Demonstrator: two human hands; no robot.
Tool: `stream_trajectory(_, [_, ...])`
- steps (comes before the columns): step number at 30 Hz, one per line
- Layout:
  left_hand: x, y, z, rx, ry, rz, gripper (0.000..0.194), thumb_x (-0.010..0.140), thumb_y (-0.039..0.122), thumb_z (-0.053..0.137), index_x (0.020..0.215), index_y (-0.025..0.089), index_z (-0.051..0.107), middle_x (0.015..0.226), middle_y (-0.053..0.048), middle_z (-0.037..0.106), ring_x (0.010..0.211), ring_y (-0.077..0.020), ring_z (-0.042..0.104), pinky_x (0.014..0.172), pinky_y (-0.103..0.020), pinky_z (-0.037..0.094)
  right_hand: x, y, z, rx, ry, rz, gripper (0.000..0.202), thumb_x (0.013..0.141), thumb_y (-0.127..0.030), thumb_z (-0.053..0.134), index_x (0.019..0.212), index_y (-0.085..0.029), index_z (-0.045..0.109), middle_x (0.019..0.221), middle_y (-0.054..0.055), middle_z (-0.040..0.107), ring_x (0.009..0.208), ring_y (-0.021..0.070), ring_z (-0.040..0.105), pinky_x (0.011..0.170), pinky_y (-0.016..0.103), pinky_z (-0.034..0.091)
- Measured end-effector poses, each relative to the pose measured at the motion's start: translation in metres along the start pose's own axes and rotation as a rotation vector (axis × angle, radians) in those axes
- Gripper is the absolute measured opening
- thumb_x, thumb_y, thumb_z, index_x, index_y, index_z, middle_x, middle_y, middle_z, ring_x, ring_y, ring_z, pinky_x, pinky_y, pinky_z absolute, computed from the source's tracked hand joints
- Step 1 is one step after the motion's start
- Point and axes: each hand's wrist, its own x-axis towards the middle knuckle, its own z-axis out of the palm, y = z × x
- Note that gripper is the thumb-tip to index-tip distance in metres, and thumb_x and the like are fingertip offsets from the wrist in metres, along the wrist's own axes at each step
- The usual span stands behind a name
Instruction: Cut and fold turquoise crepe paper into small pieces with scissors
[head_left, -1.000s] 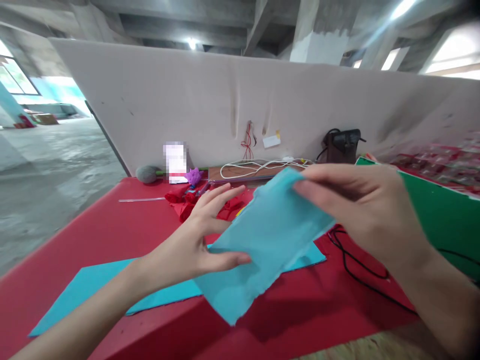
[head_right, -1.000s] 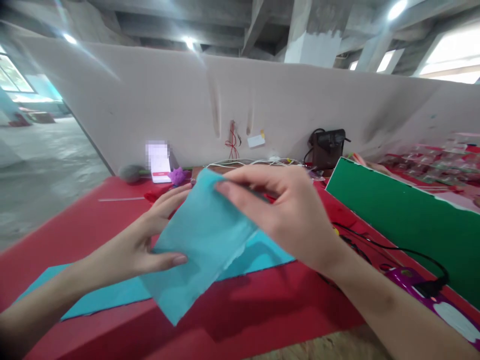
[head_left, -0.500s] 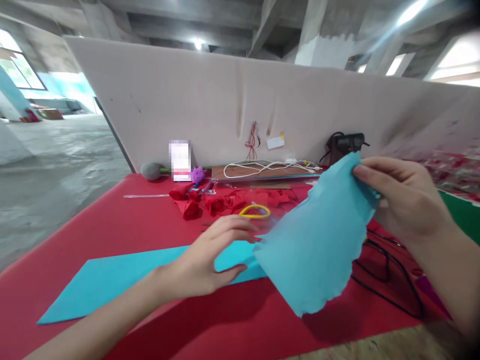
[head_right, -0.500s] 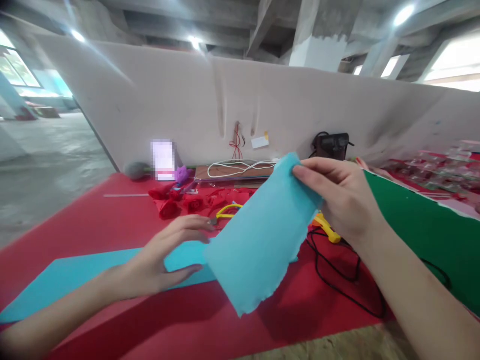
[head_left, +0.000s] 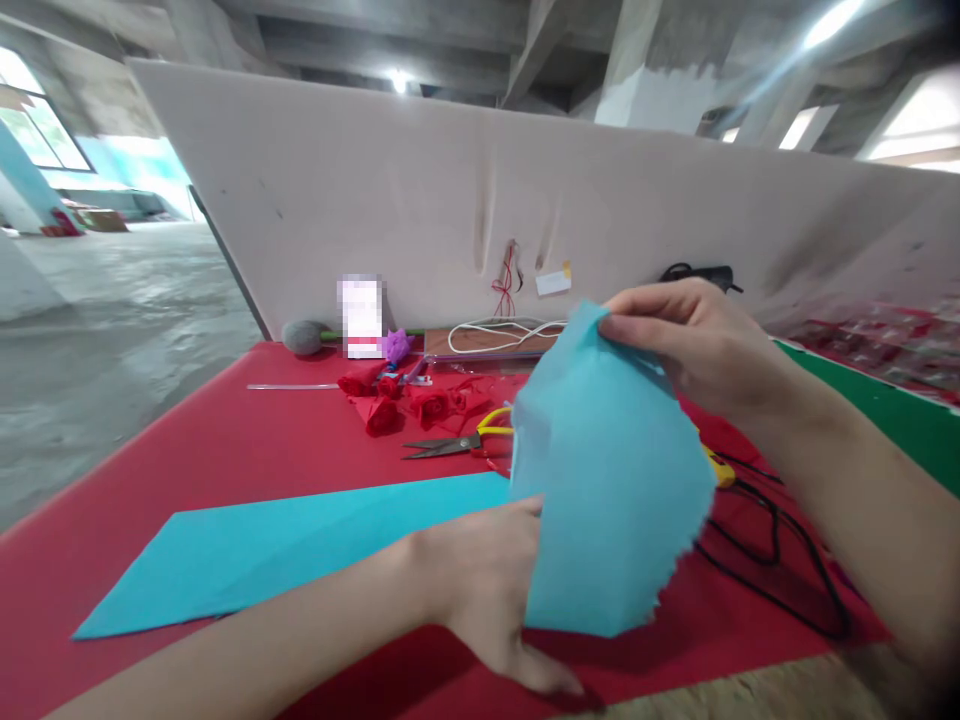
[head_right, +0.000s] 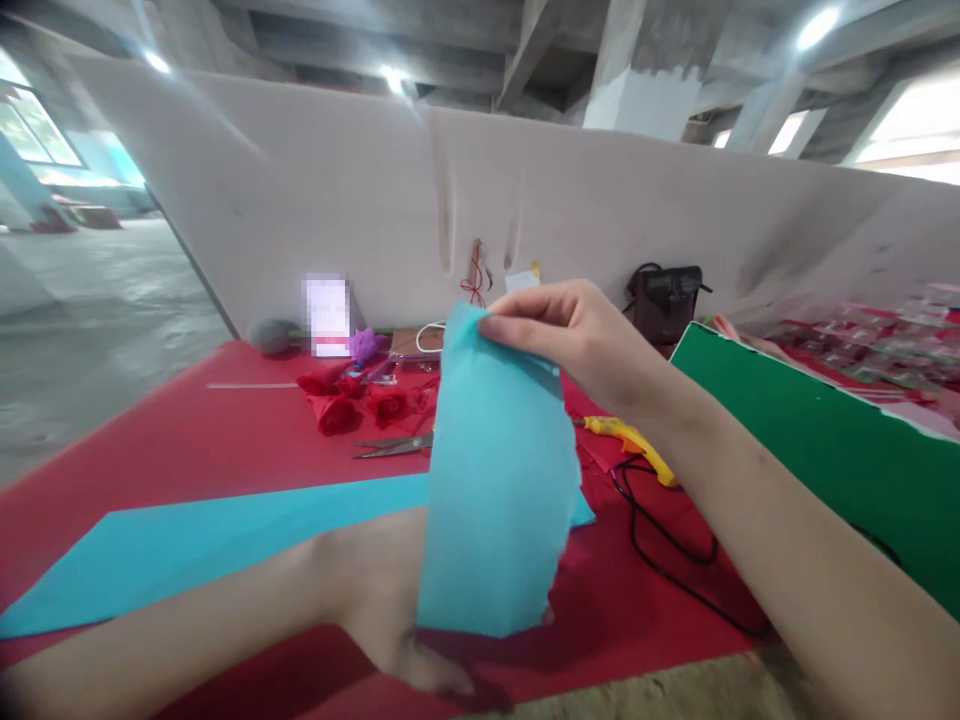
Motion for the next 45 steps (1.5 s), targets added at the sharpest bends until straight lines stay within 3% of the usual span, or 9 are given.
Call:
stream_trajectory(5, [-0.015,0.005,-0.005,0.04,-0.015,-0.145,0.058,0.073,0.039,0.055,0.126,0.02,0.042,0.129,-0.005,0.048,0.118,-0.0254,0.043,0.108,-0.037,0.023,0.012,0.001,-0.013,-0.064,0.08,-0.086,0.014,0.072,-0.031,0.062,0.069,-0.018,0.067,0.055,-0.005,0.053,0.047,0.003,0.043,0.044,0.018,0.029])
stream_trajectory(11, [-0.025,0.017,-0.018,0.208,-0.074,-0.222,0.036,0.076,0.006,0.044,0.108,0.018,0.057,0.107,-0.01,0.063,0.105,-0.0245,0.054,0.103,-0.039,0.029,0.016,0.025,-0.026,-0.126,0.13,-0.067,0.017,0.072,-0.033,0.062,0.073,-0.017,0.067,0.059,-0.004,0.056,0.05,0.0035,0.042,0.05,0.02,0.032])
stream_trajectory(18, [-0.03,0.034,-0.049,-0.378,-0.01,-0.414,0.018,0.081,0.016,0.048,0.087,0.019,0.065,0.086,-0.002,0.069,0.078,-0.0142,0.062,0.076,-0.022,0.049,0.023,0.065,-0.012,-0.119,0.111,0.203,0.02,0.063,-0.037,0.066,0.066,-0.017,0.068,0.06,-0.001,0.061,0.053,0.0074,0.048,0.051,0.02,0.036])
stream_trajectory(24, [-0.046,0.025,-0.057,-0.696,0.279,-0.591,0.014,0.075,0.029,0.057,0.072,0.017,0.065,0.064,-0.001,0.065,0.058,-0.0146,0.061,0.057,-0.024,0.05,0.023,0.089,0.009,-0.073,0.065,0.378,0.018,0.062,-0.033,0.065,0.062,-0.015,0.067,0.054,0.0,0.058,0.047,0.0071,0.045,0.044,0.019,0.032])
stream_trajectory(30, [-0.046,0.032,-0.061,-0.656,0.179,-0.54,0.012,0.073,0.024,0.06,0.069,0.017,0.067,0.068,-0.004,0.067,0.066,-0.0161,0.061,0.069,-0.029,0.05,0.027,0.113,0.011,-0.013,0.072,0.475,0.017,0.056,-0.03,0.069,0.054,-0.015,0.065,0.044,-0.001,0.052,0.038,0.0065,0.039,0.037,0.019,0.03])
stream_trajectory(34, [-0.052,0.033,-0.056,-0.582,0.219,-0.631,0.005,0.068,0.022,0.066,0.067,0.017,0.065,0.067,-0.001,0.066,0.064,-0.0146,0.061,0.067,-0.026,0.05,0.031,0.116,0.007,0.068,0.125,0.473,0.018,0.055,-0.031,0.071,0.055,-0.014,0.063,0.042,-0.002,0.05,0.037,0.0063,0.038,0.034,0.019,0.028])
stream_trajectory(37, [-0.062,0.022,-0.051,-0.536,0.483,-0.713,0.02,0.063,0.021,0.071,0.081,0.021,0.061,0.073,0.002,0.065,0.069,-0.0142,0.061,0.064,-0.024,0.05,0.03,0.106,0.003,0.162,0.265,0.433,0.02,0.055,-0.032,0.07,0.06,-0.015,0.062,0.042,-0.005,0.045,0.036,0.0047,0.035,0.032,0.018,0.023])
stream_trajectory(42, [-0.083,-0.006,-0.041,-0.344,1.218,-0.822,0.04,0.072,0.03,0.062,0.109,0.028,0.047,0.104,0.0,0.057,0.099,-0.0156,0.053,0.08,-0.023,0.047,0.013,0.088,0.008,0.326,0.521,0.378,0.026,0.055,-0.032,0.071,0.057,-0.017,0.05,0.044,-0.009,0.035,0.035,0.0017,0.027,0.032,0.017,0.019])
stream_trajectory(45, [-0.094,-0.014,-0.031,-0.361,1.318,-0.923,0.033,0.078,0.034,0.051,0.111,0.029,0.047,0.124,0.0,0.046,0.117,-0.0178,0.041,0.095,-0.029,0.038,-0.003,0.089,0.021,0.381,0.595,0.405,0.028,0.058,-0.034,0.069,0.056,-0.018,0.045,0.046,-0.008,0.037,0.036,0.0022,0.03,0.031,0.017,0.022])
